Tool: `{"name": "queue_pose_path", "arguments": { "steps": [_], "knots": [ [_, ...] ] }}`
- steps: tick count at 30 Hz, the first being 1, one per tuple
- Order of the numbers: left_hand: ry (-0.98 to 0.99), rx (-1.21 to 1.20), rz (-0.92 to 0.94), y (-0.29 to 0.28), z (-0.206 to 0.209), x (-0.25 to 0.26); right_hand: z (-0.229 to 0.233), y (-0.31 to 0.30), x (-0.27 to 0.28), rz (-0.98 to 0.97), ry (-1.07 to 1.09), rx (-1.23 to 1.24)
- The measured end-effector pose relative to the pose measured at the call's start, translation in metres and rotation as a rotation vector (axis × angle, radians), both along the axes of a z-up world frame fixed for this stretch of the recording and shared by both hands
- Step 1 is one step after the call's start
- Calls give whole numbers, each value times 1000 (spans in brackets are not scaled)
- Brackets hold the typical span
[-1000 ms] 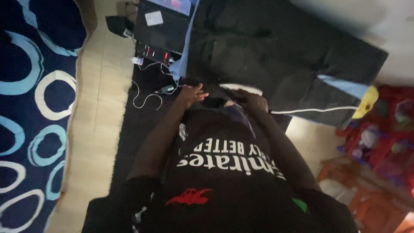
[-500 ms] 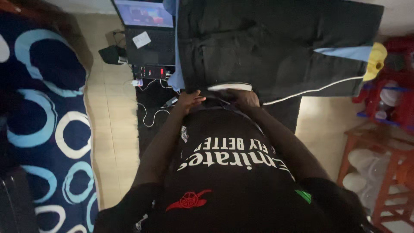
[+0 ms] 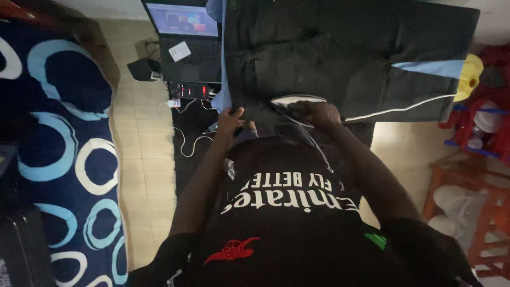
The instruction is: The person lays out and smooths a pair of pants on a table by hand, then presses them using an iron.
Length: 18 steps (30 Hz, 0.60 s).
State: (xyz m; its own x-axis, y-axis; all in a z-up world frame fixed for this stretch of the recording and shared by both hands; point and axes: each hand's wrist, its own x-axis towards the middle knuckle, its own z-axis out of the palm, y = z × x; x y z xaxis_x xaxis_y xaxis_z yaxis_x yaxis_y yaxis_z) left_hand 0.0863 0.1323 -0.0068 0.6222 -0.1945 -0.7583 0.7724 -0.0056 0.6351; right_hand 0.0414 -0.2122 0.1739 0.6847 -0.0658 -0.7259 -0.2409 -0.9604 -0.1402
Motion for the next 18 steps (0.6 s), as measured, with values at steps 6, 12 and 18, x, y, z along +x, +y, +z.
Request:
{"name": "queue_pose_path", "arguments": {
  "steps": [6, 12, 18],
  "knots": [
    [-371, 277, -154, -4, 7, 8, -3, 20, 50, -44, -54, 69],
    [-555, 490, -287, -2, 17, 23, -9, 43, 91, 36, -137, 200],
    [-504, 611, -351, -7, 23, 20, 2, 39, 128, 59, -129, 140]
  ]
}}
